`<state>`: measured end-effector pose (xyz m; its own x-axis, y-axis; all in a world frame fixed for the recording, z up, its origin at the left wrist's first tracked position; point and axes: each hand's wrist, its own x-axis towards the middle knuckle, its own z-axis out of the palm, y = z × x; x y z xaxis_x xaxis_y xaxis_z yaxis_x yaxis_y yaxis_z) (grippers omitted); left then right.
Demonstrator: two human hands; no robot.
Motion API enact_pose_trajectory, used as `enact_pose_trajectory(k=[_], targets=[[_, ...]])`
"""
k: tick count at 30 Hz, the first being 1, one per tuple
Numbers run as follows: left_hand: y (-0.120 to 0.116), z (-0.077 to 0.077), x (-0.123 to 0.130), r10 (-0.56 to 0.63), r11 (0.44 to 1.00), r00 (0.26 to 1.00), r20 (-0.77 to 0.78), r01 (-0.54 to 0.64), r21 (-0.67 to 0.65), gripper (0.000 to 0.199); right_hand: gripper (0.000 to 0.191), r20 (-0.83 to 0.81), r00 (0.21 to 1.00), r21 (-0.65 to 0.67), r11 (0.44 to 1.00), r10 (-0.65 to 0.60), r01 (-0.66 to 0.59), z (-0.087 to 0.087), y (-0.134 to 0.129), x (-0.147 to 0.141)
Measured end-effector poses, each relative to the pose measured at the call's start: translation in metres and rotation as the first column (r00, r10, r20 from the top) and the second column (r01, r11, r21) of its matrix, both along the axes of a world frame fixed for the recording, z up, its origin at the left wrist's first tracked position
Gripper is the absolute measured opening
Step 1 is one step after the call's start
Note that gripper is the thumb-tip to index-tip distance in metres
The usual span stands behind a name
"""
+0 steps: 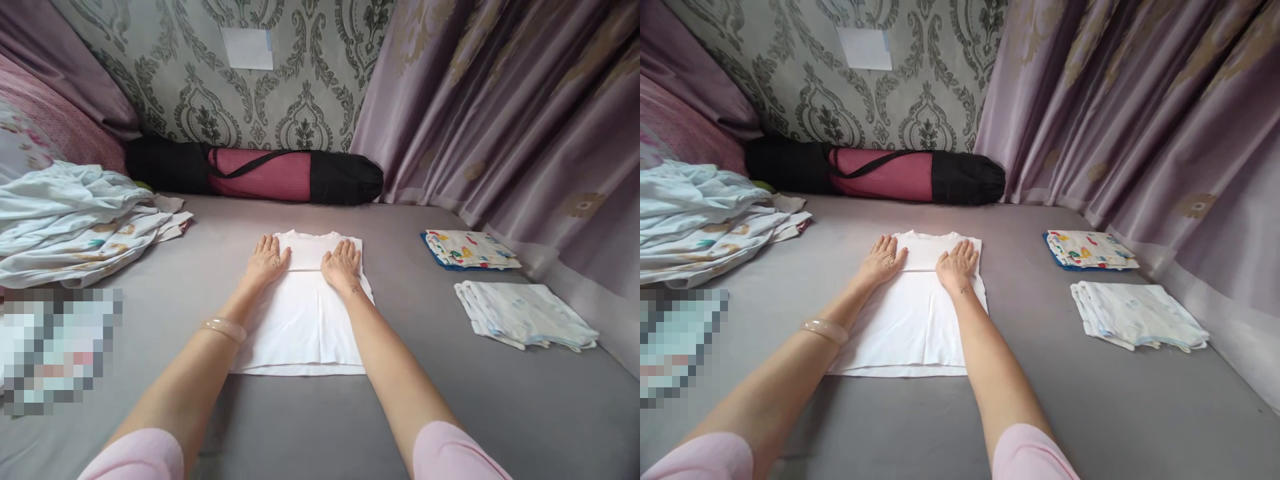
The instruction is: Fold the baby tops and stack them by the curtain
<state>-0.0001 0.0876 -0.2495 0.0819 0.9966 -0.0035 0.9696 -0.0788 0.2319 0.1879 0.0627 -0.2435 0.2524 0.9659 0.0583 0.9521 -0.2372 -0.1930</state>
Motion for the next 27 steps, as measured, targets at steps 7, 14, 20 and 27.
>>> enact_pose_trajectory(k=[7, 14, 20, 27], targets=[[-0.005, 0.005, -0.003, -0.123, 0.988, 0.992, -0.027, 0.125, 0.092, 0.069, 0.068, -0.095, 0.993, -0.027, 0.997, 0.071, -0.074, 0.007, -0.001, 0.018], [-0.036, 0.013, -0.024, -0.284, 0.955, 0.955, -0.087, 0.290, 0.058, 0.068, 0.067, -0.043, 0.894, -0.119, 0.886, 0.446, -0.448, 0.017, -0.035, 0.050], [-0.077, 0.006, -0.056, -0.351, 0.921, 0.923, -0.160, 0.371, 0.118, 0.069, 0.067, -0.021, 0.816, -0.100, 0.811, 0.578, -0.577, 0.014, -0.082, 0.063], [-0.130, 0.010, -0.083, -0.449, 0.890, 0.888, -0.103, 0.455, 0.043, 0.073, 0.067, -0.086, 0.707, -0.149, 0.693, 0.702, -0.706, 0.023, -0.142, 0.071]])
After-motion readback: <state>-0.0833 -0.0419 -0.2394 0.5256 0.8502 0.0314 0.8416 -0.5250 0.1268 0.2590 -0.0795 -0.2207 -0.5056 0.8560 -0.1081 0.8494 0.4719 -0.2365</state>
